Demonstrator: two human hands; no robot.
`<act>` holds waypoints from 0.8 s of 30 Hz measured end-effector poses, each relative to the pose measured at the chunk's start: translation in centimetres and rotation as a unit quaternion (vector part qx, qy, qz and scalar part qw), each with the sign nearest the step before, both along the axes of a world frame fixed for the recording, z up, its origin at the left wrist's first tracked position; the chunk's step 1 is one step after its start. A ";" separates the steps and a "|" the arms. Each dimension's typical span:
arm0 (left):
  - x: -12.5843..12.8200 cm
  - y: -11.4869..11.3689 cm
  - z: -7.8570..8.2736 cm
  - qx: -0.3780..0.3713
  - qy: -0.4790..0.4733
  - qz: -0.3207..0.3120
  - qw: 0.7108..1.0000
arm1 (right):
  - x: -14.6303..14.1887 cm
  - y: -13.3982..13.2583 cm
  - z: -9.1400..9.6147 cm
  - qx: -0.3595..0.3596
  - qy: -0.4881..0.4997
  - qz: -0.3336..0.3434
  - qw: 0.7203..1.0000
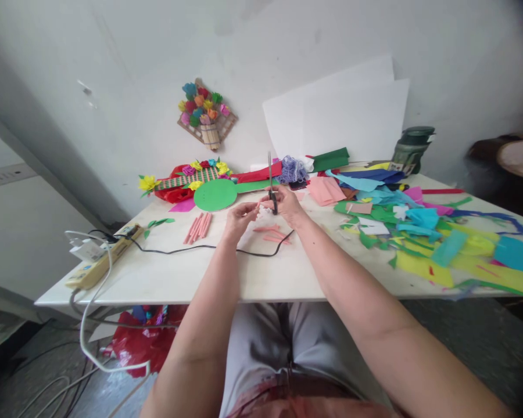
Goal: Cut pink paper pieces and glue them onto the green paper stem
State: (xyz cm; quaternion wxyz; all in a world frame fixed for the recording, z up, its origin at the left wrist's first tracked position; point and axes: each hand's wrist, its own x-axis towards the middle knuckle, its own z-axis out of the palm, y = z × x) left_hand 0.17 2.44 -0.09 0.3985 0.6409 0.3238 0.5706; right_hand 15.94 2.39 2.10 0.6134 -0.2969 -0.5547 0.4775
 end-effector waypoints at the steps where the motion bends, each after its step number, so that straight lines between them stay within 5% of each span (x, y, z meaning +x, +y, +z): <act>1: 0.1 -0.1 0.0 -0.002 0.005 0.002 1.000 | -0.1 -0.1 0.1 0.002 0.001 -0.003 1.000; 24: 0.1 -1.1 0.3 -0.047 0.063 -0.076 0.994 | -0.7 -0.9 0.4 -0.053 0.028 -0.054 0.997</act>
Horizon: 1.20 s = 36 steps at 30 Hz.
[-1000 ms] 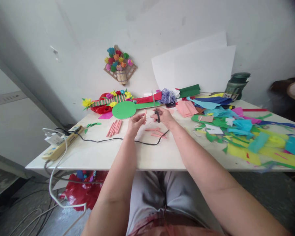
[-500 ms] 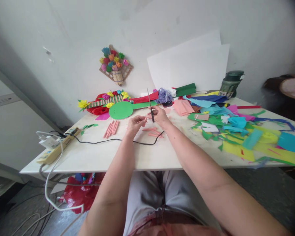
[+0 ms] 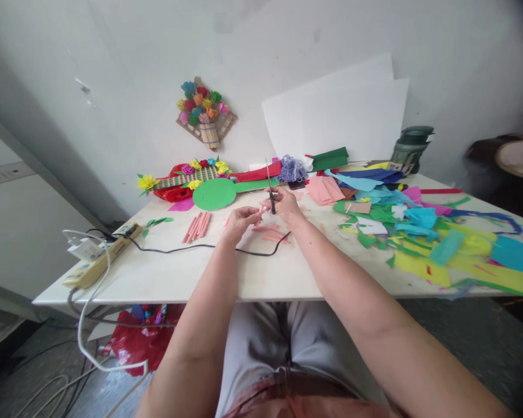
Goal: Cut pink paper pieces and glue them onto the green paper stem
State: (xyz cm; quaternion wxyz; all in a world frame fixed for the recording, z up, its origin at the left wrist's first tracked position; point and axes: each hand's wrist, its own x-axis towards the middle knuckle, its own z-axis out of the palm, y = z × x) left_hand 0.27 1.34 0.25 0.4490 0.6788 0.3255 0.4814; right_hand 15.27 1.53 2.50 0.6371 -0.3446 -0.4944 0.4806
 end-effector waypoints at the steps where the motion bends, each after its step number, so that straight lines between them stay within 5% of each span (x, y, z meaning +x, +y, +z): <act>1: 0.0 0.0 0.0 -0.004 0.001 -0.004 1.000 | 0.1 0.0 0.0 0.000 0.000 0.001 1.000; 7: 0.0 -0.1 0.1 -0.020 0.006 -0.011 1.000 | 0.1 0.2 -0.2 0.005 -0.009 0.003 1.000; 28: -0.5 1.1 -0.3 -0.078 -0.139 0.110 0.981 | -0.3 -1.0 0.0 -0.003 -0.184 0.023 0.983; 36: -0.6 1.1 -0.3 -0.086 -0.165 0.103 0.977 | -0.4 0.7 -1.9 0.043 -0.232 0.052 0.970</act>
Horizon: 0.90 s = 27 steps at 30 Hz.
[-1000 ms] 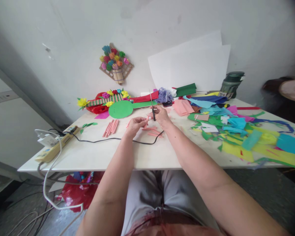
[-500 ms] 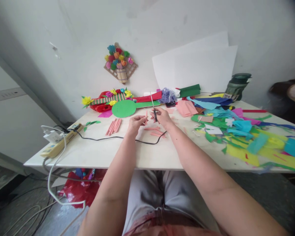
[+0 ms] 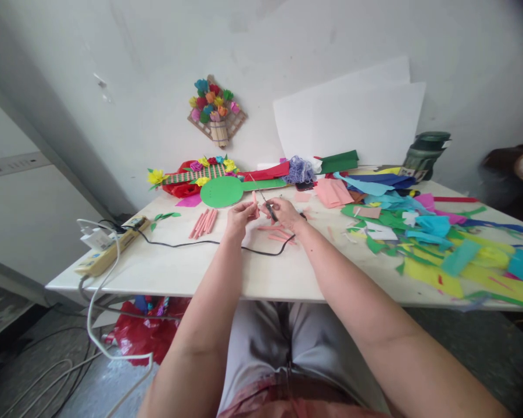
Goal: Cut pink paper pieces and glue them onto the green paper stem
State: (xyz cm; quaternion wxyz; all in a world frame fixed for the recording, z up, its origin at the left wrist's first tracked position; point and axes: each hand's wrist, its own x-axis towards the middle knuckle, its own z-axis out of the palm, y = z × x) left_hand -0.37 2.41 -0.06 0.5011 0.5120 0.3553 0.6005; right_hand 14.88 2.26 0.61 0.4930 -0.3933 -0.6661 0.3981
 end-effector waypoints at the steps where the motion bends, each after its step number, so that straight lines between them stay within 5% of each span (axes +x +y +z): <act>1: 0.0 0.0 0.0 -0.001 0.001 0.001 1.000 | 0.0 0.2 -0.2 0.003 -0.006 -0.015 1.000; 9: 0.1 -0.3 0.1 0.005 0.005 -0.001 1.000 | 0.8 0.4 0.2 0.017 -0.117 -0.141 0.983; 16: 0.2 0.1 -0.3 -0.002 0.003 0.021 1.000 | 4.7 0.2 2.1 0.000 -0.360 -0.326 0.874; 20: 0.6 -0.1 -0.1 -0.006 0.005 0.032 0.999 | 6.0 0.3 2.6 -0.051 -0.451 -0.341 0.823; 27: 1.8 0.6 1.3 -0.066 -0.014 0.097 0.993 | 7.2 1.0 3.1 -0.120 -0.506 -0.330 0.788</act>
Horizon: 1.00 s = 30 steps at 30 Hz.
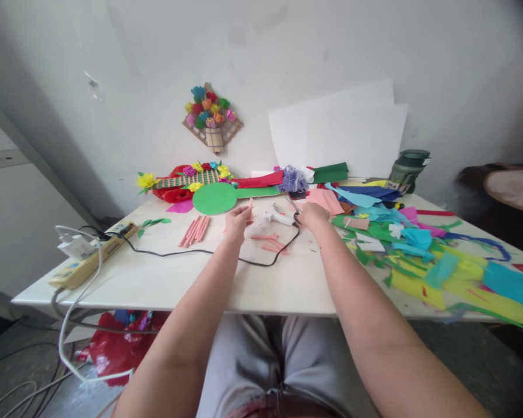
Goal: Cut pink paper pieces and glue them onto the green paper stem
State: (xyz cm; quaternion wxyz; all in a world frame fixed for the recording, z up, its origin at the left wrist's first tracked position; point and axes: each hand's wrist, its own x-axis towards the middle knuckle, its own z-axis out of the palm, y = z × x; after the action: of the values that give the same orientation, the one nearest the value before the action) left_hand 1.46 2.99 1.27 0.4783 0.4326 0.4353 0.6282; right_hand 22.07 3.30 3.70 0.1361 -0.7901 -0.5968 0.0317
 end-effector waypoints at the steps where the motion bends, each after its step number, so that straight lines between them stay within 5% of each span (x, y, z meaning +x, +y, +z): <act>1: 0.1 0.2 0.2 -0.005 -0.005 0.004 1.000 | 0.3 0.2 0.0 -0.006 -0.001 -0.005 1.000; 11: 0.9 2.1 -0.3 0.025 -0.032 0.065 0.997 | 3.2 0.8 -1.6 -0.062 -0.043 0.001 0.997; 15: 1.3 2.7 -1.6 0.050 0.019 0.079 0.995 | 3.4 0.8 -0.5 -0.102 -0.077 0.048 0.991; 19: 1.2 2.9 -2.2 0.074 0.060 0.080 0.992 | 2.3 1.4 1.4 -0.056 -0.077 0.069 0.993; 23: 1.1 2.6 -2.1 0.056 0.059 0.081 0.993 | 0.3 3.8 1.7 -0.007 -0.040 0.132 0.990; 30: 1.2 2.1 -1.7 0.040 0.020 0.107 0.993 | -2.1 10.0 -0.6 0.038 -0.005 0.249 0.968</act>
State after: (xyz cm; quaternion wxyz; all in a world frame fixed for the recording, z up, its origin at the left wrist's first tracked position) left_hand 2.68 5.04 -0.40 0.3819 0.4152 0.4626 0.6840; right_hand 20.00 13.29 3.10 0.1502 -0.6108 -0.7765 0.0378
